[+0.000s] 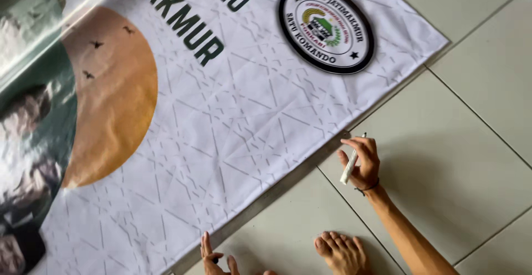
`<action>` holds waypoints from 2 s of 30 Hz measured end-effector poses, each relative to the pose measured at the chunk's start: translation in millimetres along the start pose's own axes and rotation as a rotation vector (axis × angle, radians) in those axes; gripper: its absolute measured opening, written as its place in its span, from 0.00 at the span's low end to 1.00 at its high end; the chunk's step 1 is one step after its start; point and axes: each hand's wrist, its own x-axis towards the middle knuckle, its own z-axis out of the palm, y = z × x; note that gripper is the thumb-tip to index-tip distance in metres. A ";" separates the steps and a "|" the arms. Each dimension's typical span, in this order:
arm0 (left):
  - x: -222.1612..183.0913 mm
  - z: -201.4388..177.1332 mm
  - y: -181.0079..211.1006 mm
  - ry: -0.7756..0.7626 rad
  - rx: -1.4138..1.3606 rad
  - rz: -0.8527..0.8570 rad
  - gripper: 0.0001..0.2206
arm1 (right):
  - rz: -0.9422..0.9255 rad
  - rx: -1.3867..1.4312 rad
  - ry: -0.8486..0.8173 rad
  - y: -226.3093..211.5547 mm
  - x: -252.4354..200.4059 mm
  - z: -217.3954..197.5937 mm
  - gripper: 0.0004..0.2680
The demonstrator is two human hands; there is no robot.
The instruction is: The person marks a large printed banner on the floor by hand using a marker and a metal ruler to guide the lines.
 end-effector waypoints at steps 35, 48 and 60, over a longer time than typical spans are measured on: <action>24.6 -55.3 -75.3 0.040 0.017 0.100 0.14 | -1.190 0.627 -0.998 -277.0 74.3 111.3 0.10; 48.7 -102.0 -91.9 0.324 0.033 -0.148 0.06 | -1.057 0.600 -1.320 -413.0 105.3 215.6 0.08; 56.4 -135.4 -129.8 0.089 0.059 -0.011 0.22 | 0.082 0.909 -0.703 -345.3 -100.0 253.1 0.06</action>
